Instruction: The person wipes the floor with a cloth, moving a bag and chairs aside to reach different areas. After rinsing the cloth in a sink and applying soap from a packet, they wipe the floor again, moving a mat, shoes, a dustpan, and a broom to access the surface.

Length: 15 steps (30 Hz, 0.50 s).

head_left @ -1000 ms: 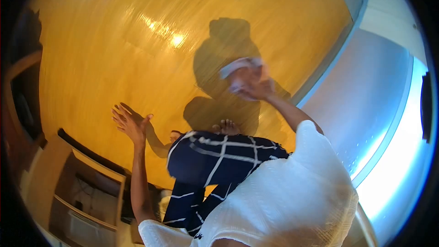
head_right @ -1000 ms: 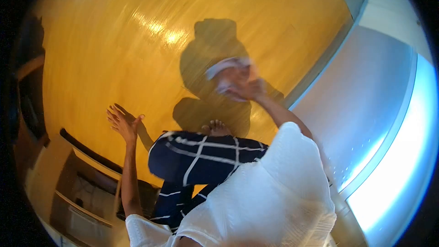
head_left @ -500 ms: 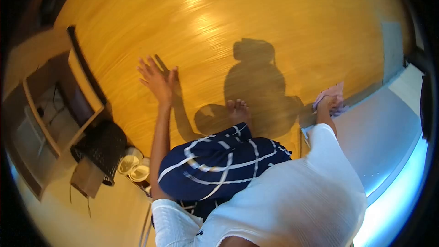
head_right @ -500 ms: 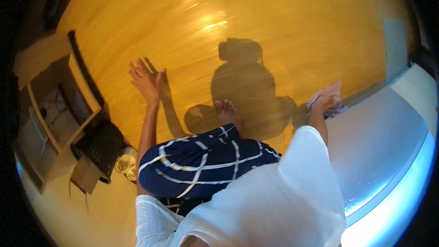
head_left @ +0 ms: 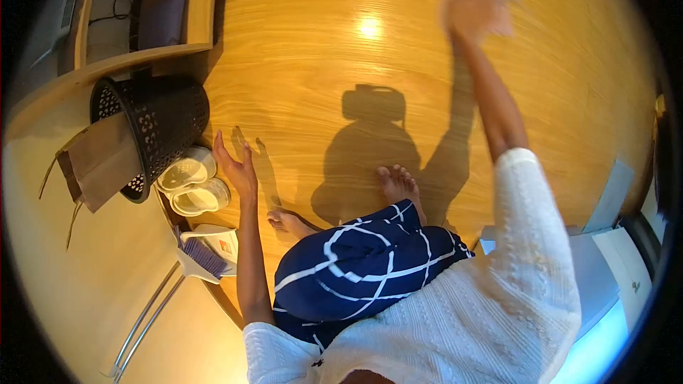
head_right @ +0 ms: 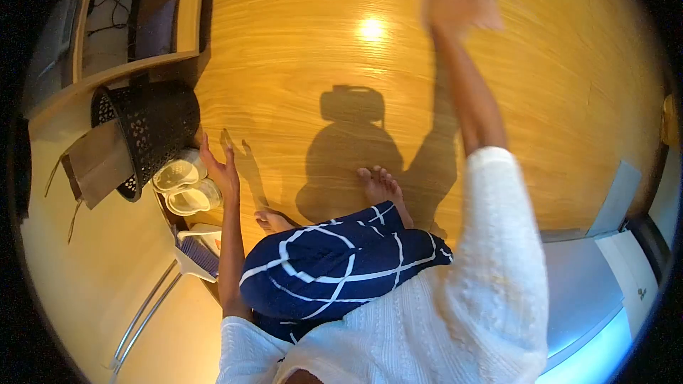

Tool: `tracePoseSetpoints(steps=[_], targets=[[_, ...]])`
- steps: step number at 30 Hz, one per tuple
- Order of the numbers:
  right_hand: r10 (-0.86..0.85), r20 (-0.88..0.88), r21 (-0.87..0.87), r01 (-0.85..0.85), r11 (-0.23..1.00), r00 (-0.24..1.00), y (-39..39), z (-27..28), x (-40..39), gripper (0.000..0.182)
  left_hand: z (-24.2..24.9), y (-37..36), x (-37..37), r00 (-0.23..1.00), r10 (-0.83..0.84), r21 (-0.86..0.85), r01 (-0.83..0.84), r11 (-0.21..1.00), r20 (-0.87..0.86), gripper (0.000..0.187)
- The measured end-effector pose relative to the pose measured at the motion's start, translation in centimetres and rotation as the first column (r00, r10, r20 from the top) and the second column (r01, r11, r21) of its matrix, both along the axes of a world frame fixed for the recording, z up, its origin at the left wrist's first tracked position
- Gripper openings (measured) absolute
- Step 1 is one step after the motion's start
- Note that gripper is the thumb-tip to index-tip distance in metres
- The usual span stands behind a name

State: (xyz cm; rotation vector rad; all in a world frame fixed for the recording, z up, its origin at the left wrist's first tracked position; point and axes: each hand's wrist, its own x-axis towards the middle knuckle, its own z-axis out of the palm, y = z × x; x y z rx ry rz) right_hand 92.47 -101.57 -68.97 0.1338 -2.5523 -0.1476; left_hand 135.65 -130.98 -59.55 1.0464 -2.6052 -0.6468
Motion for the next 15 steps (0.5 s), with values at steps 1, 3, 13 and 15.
tracePoseSetpoints(steps=[1, 3, 13, 15], targets=[[0.143, 0.081, -0.077, -0.137, 0.988, 0.986, -6.3, 0.5, 1.5, 0.045, -0.4, -0.2, 0.4, 1.000, 0.016, -0.007, -0.015, 1.000, 0.008, 0.059], [0.395, 0.202, -0.196, -0.358, 0.913, 0.896, -17.7, 1.1, 6.4, 0.054, -0.7, -0.7, 0.0, 0.998, 0.041, -0.016, -0.041, 0.999, 0.043, 0.066], [0.794, 0.487, -0.570, -0.556, 0.605, 0.365, 0.1, 2.7, 20.6, 0.046, 0.6, -4.5, -1.1, 0.952, -0.067, -0.059, 0.089, 0.994, 0.300, 0.072], [0.598, 0.539, -0.375, -0.467, 0.801, 0.593, 12.2, 2.9, 17.3, 0.042, -0.4, -4.9, 2.1, 0.884, 0.006, -0.118, 0.055, 0.991, 0.467, 0.073]])
